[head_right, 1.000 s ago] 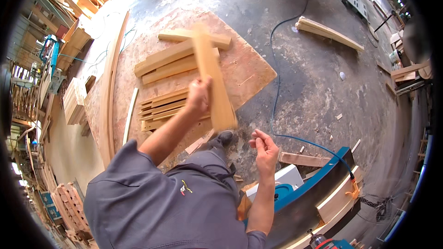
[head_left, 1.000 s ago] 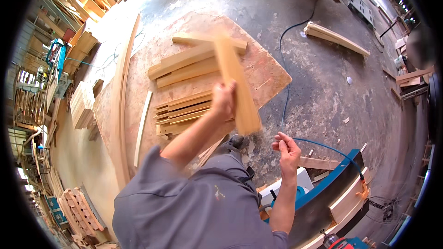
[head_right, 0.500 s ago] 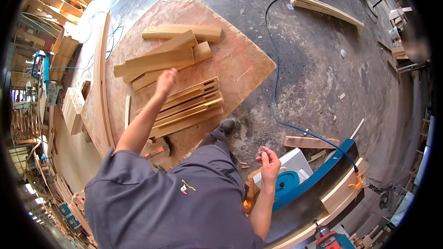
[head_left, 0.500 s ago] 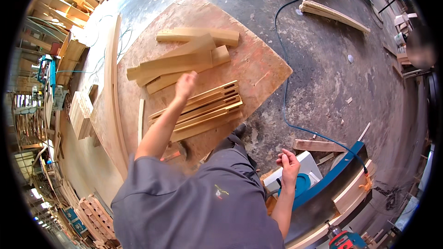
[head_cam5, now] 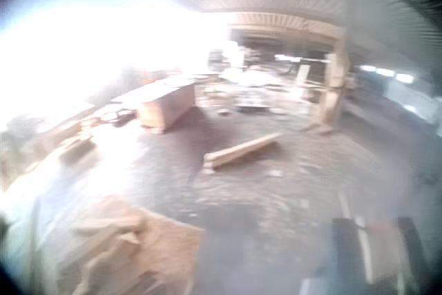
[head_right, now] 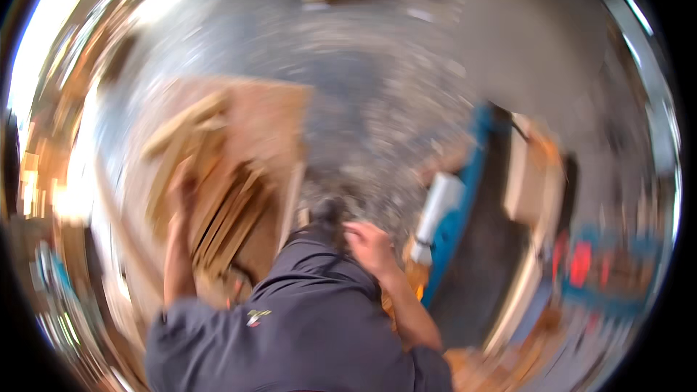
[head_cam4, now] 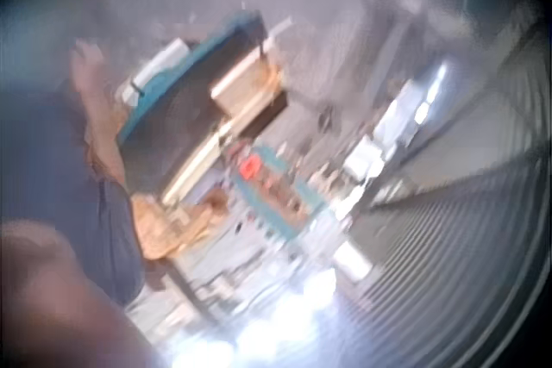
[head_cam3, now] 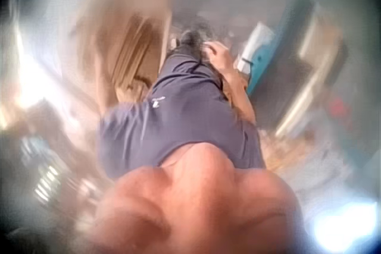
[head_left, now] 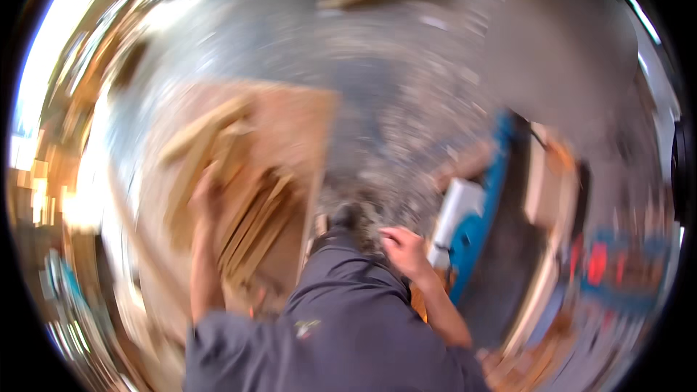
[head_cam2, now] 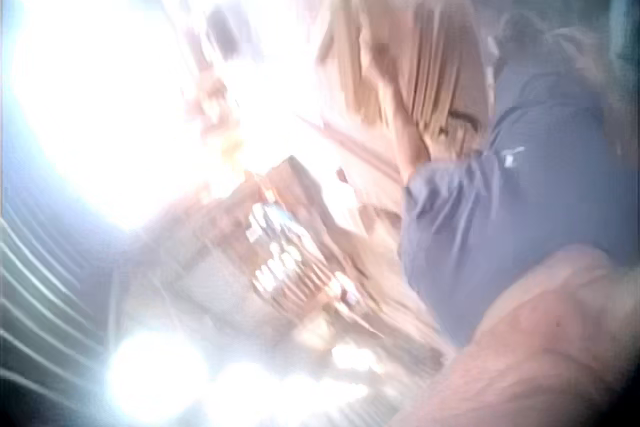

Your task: The person operates a vertical spindle moulder to shape the edges of wooden planks. They repeatedly pick up planks from a nearby stack, feed them through the machine, and place the finished pieces onto a growing pile. The person uses an air blower to clear sawdust from the machine table between operations.

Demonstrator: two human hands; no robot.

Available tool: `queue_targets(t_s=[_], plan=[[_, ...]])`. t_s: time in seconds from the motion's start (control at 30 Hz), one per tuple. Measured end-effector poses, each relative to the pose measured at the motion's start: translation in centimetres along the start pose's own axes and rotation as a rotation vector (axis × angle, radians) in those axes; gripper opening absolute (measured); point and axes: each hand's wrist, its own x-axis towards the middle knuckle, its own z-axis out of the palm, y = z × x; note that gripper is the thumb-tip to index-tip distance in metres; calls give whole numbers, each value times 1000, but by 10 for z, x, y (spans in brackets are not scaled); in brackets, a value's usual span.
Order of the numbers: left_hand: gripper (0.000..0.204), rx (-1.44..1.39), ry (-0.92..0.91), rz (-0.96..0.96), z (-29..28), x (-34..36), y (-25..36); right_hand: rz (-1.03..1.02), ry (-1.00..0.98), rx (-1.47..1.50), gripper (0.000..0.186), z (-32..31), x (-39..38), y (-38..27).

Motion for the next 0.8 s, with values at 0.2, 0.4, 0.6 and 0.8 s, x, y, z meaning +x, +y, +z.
queue_targets(t_s=[0.2, 0.4, 0.6, 0.8], plan=[[39, 26, -90, 573, -91, 0, 198, -503, 436, -337, 27, -20, -47, -71], [36, 132, -709, 1137, 4, -73, 429, -353, 661, -730, 42, -44, -109, -35], [36, -50, -976, 1468, 76, -142, 535, 113, 643, -732, 70, -70, -227, 12], [30, -572, -382, 1251, 174, -77, 631, 574, 901, -676, 96, -66, -322, 59]])
